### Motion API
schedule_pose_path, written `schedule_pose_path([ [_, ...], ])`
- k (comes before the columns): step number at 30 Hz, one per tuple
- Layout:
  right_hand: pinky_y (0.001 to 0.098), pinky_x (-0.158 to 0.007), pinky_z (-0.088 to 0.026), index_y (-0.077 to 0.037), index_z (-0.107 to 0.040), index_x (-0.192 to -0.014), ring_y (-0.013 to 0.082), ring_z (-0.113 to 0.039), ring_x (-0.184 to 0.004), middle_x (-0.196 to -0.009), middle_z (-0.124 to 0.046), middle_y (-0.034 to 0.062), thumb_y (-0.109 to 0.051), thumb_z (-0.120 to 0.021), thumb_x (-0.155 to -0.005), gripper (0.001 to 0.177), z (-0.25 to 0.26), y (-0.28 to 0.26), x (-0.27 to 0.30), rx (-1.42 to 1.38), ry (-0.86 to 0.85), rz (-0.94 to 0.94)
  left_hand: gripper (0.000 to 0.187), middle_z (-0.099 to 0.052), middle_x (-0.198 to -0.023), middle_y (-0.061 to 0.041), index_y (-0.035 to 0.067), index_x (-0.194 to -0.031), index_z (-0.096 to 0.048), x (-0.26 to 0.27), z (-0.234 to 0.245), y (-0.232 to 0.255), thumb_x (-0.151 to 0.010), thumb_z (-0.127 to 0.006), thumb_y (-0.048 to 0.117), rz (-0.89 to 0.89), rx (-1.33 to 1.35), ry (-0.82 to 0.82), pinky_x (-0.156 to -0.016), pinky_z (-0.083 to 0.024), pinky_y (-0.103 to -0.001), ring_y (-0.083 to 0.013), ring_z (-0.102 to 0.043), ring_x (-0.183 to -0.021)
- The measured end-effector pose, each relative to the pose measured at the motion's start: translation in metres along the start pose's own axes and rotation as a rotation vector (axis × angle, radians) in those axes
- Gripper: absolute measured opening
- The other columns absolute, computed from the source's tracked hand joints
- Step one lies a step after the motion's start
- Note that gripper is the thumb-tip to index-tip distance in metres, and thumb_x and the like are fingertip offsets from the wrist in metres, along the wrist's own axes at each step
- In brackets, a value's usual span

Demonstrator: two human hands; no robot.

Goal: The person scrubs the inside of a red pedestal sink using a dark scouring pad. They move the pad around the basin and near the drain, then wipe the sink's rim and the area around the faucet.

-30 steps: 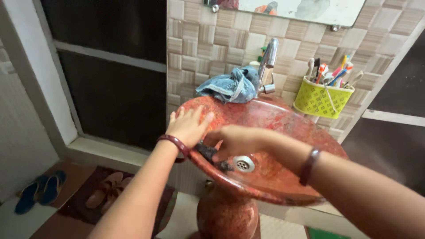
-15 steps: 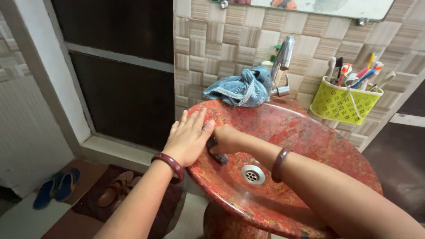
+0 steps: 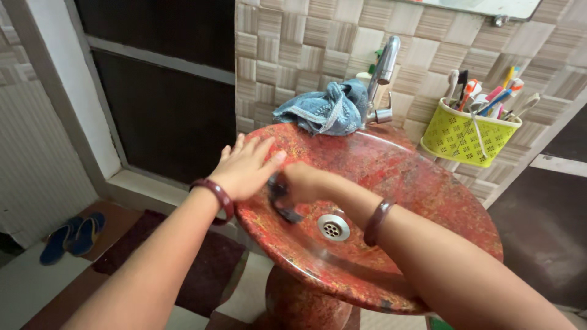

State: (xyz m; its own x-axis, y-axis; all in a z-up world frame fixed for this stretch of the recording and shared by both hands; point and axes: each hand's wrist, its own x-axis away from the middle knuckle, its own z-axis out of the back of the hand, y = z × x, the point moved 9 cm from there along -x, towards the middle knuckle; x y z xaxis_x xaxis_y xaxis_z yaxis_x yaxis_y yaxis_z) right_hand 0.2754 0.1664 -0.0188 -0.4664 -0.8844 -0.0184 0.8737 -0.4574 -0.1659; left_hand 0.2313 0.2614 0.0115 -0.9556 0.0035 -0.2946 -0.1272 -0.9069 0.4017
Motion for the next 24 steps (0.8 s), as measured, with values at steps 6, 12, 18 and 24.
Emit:
schedule_pose_path([
  [6, 0.0433, -0.087, -0.057, -0.006, -0.075, -0.112, 0.0348, -0.073, -0.096, -0.105, -0.076, 0.0188, -0.034, -0.084, -0.070, 0.052, 0.004, 0.010, -0.006, 0.028, 0.127, -0.032, 0.077, -0.034, -0.164, -0.007, 0.025, -0.156, -0.036, -0.053, -0.002, -0.007, -0.095, -0.023, 0.071, -0.002, 0.061, -0.100, -0.121, -0.013, -0.062, -0.0443, -0.012, -0.155],
  [12, 0.0430, -0.086, -0.057, -0.005, -0.073, -0.115, 0.0353, -0.074, -0.095, -0.102, -0.076, 0.0203, -0.034, -0.085, -0.068, 0.056, -0.009, 0.015, 0.001, 0.039, 0.019, -0.089, 0.075, -0.038, -0.163, -0.006, 0.023, -0.156, -0.039, -0.054, -0.010, -0.016, -0.097, -0.019, 0.066, -0.057, 0.061, -0.058, -0.123, -0.017, -0.053, -0.0415, -0.022, -0.152],
  [18, 0.0445, -0.084, -0.057, -0.001, -0.069, -0.113, 0.0395, -0.070, -0.094, -0.107, -0.071, 0.0228, -0.023, -0.081, -0.065, 0.054, -0.002, 0.021, -0.004, -0.077, 0.295, 0.093, 0.077, -0.034, -0.165, -0.009, 0.020, -0.157, -0.037, -0.051, -0.008, -0.017, -0.099, -0.018, 0.065, -0.019, 0.099, -0.024, -0.123, -0.017, -0.051, -0.0370, -0.022, -0.154],
  [24, 0.0469, -0.094, -0.056, -0.002, -0.075, -0.107, 0.0391, -0.071, -0.104, -0.108, -0.073, 0.0222, -0.029, -0.074, -0.079, 0.039, -0.049, 0.071, -0.002, 0.108, -0.012, -0.350, 0.077, -0.032, -0.166, -0.008, 0.020, -0.157, -0.036, -0.046, -0.006, -0.015, -0.098, -0.018, 0.067, -0.016, 0.160, -0.018, -0.124, -0.015, -0.050, -0.0361, -0.020, -0.155],
])
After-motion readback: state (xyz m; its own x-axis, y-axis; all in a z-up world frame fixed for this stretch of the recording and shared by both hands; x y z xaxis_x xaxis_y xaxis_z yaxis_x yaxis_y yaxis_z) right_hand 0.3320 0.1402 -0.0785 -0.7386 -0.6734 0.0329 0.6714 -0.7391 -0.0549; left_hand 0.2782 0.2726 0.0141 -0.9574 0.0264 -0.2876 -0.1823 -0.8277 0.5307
